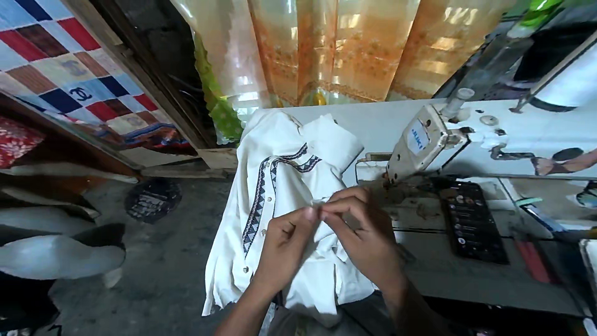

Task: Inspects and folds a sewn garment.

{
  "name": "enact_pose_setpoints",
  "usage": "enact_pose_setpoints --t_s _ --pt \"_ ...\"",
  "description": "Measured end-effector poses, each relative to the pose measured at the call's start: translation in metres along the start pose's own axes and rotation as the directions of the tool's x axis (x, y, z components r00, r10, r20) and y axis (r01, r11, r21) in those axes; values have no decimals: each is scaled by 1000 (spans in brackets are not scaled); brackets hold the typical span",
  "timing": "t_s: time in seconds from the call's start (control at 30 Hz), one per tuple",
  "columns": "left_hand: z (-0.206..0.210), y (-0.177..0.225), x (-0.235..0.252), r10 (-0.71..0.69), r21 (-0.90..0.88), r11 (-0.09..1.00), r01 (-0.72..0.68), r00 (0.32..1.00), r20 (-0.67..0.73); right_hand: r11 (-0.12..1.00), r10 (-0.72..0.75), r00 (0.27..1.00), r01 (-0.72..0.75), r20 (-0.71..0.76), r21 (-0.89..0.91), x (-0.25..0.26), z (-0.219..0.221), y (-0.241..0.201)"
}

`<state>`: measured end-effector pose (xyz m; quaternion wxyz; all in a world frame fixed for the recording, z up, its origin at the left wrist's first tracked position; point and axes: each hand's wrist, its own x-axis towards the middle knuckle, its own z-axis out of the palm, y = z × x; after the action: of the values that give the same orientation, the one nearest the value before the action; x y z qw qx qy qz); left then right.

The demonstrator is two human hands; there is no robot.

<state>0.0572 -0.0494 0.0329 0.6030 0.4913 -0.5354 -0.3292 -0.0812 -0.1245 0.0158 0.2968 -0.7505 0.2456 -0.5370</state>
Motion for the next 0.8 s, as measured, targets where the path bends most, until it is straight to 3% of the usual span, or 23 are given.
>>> enact_pose_setpoints --t_s 0.17,0.37,0.47,0.6,0.67,0.8 --pt "-4 -2 -6 18 -7 1000 -18 998 53 975 215 975 -212 -52 68 12 -20 4" --pt "-3 -4 -5 37 -33 999 -35 996 76 1000 19 996 -21 84 20 8 -14 -3" --pt "-2 -5 -5 23 -12 1000 -22 997 75 997 40 999 -39 24 -66 8 -7 -1" --pt "-6 -2 -7 19 -2 1000 -19 999 51 979 64 993 -82 -102 -188 17 -30 9" --pt "-8 -1 -6 12 8 1000 -12 999 48 982 39 998 -46 -43 -180 20 -37 11" --pt "-5 -4 -2 40 36 998 -41 998 39 999 20 959 -8 284 -42 21 -36 23"
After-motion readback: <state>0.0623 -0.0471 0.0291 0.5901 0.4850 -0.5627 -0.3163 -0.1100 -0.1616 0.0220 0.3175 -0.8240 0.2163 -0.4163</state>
